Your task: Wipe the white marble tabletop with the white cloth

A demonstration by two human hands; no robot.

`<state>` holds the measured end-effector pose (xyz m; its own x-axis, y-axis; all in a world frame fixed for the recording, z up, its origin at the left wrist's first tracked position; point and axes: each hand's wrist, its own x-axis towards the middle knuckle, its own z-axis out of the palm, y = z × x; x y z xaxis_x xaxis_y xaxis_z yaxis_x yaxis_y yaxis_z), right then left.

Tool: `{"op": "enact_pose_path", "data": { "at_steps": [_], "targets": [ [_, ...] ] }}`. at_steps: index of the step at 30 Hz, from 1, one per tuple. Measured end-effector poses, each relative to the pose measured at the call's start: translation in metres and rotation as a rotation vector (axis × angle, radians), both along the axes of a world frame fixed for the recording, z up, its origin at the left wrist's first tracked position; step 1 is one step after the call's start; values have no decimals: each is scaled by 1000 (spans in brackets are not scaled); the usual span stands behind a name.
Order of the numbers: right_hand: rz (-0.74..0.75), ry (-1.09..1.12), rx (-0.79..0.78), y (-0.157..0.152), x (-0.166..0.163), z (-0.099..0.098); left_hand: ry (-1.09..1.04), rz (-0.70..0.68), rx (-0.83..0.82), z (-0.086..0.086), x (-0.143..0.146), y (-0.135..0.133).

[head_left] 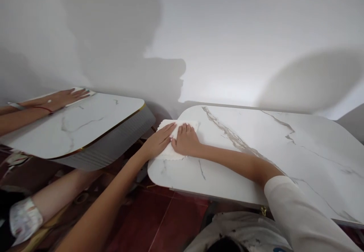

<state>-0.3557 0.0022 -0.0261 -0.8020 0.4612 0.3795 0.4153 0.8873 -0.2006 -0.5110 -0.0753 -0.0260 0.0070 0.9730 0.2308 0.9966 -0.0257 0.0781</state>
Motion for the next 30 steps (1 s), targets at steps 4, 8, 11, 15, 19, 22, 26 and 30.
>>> {"op": "enact_pose_path", "data": {
  "at_steps": [4, 8, 11, 15, 19, 22, 26, 30],
  "targets": [
    [41, -62, -35, -36, 22, 7, 4, 46, -6, 3, 25, -40],
    [106, -82, -59, -58, 47, 10, -17, 90, -10, 3, 54, -70],
    [153, -58, -77, -64, 73, 7, -13, 104, -17, 1, 81, -82],
    [191, -34, -90, -52, 108, 2, -1, 120, -42, 0, 113, -71],
    [136, -103, -50, -14, 118, 6, -42, 127, -50, 2, 125, -27],
    [49, -184, -63, 28, 103, 14, -75, 112, -23, 1, 117, 21],
    [-51, -155, -125, 83, 69, 16, -81, 107, -16, -2, 92, 88],
    [-122, -11, -83, 128, 39, 4, -69, 132, -2, -3, 65, 140]
  ]
}}
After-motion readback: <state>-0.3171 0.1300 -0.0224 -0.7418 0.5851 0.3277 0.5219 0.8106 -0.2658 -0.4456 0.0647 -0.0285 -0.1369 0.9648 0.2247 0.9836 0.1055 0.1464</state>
